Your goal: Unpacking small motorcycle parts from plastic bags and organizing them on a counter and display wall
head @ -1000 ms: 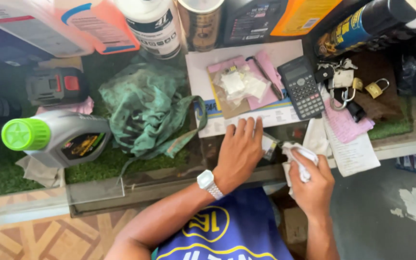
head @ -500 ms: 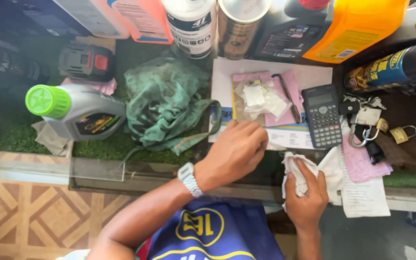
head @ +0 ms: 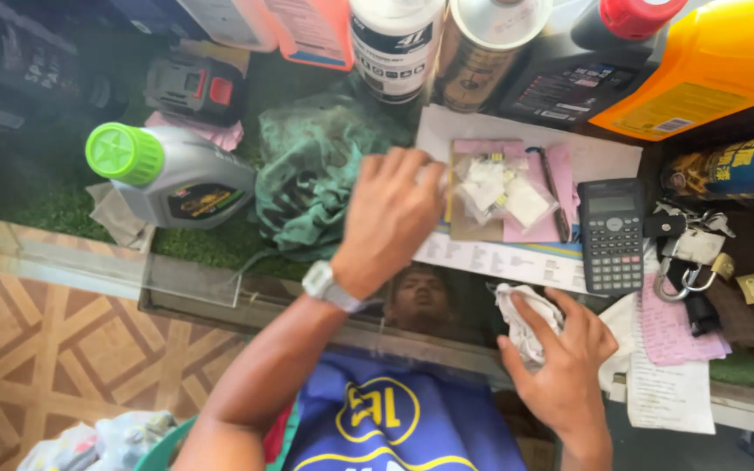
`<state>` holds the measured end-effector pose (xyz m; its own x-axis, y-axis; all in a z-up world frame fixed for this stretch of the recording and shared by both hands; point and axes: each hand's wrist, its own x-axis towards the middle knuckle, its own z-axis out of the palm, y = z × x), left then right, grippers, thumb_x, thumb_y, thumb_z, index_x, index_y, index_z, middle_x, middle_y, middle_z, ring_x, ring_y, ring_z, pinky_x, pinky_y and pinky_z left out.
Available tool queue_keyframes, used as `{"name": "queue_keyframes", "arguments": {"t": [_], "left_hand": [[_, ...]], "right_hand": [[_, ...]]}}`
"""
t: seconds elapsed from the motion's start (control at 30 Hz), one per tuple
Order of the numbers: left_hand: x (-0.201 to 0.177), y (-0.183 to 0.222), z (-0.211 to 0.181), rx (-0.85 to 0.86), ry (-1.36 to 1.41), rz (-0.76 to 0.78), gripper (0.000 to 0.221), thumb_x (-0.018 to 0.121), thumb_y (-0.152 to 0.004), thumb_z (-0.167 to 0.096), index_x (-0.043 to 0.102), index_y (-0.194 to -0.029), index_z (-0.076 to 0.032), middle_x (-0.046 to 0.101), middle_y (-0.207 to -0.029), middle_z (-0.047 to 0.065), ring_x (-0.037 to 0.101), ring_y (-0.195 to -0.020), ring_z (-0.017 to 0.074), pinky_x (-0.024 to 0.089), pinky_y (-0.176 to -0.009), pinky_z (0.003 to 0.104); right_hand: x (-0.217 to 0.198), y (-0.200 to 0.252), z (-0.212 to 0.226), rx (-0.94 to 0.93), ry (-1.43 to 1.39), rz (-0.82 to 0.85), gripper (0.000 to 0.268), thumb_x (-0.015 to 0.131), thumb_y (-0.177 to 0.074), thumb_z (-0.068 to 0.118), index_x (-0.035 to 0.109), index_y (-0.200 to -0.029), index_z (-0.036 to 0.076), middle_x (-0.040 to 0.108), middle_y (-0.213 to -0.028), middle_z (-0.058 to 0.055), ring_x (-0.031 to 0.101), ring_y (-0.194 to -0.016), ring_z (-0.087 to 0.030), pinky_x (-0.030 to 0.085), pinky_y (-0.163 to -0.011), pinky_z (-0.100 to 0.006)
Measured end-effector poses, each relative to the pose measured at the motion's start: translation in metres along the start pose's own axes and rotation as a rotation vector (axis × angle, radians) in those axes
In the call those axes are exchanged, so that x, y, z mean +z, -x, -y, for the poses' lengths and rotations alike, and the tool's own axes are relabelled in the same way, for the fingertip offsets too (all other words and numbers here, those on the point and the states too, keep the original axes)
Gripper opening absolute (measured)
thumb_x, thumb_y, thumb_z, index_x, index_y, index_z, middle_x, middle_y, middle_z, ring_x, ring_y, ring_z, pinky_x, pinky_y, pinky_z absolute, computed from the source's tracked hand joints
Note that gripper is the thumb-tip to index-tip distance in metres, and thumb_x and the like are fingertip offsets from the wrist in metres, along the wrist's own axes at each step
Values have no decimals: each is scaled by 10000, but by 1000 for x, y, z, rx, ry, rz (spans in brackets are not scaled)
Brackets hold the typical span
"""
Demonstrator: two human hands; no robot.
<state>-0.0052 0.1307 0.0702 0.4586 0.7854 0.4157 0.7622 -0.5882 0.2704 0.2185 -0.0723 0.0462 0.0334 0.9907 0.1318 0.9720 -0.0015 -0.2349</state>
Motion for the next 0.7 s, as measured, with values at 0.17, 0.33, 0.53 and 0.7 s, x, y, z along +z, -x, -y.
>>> {"name": "queue_keyframes", "arguments": {"t": [0.17,0.33,0.53,0.7], "left_hand": [[-42,11,59,-42,-503,114,280,536,-942,-222,683,-1152,-108,618,-1046,41,568,-984,259,444,-876,429],[-44,16,79,-5,-415,107,43,607,-869,-141,641,-870,-168,600,-920,62,570,-908,292,460,-729,410],[-81,18,53,-84,114,-15,28,660,-895,-115,652,-869,-120,599,-840,78,603,-831,297,470,-747,409],[-56,19,18,-603,1166,-20,161,891,-763,-129,793,-885,-162,729,-690,-7,682,-659,53,538,-625,182]], "right_hand": [[-25,-19,6,-38,-172,-59,625,616,-935,428,594,-1455,84,533,-1464,-189,484,-1349,-383,271,-1172,-516],[-42,-62,42,-173,-254,-148,522,645,-985,287,588,-1400,-25,581,-1392,-240,536,-1289,-395,277,-1144,-484],[-49,-97,84,-313,-407,-219,318,697,-978,101,645,-1228,-89,662,-1185,-250,630,-1096,-390,452,-1038,-469],[-13,-128,111,-496,-428,-450,348,936,-741,50,809,-1064,27,753,-1028,-146,710,-789,-280,585,-709,-383]]}}
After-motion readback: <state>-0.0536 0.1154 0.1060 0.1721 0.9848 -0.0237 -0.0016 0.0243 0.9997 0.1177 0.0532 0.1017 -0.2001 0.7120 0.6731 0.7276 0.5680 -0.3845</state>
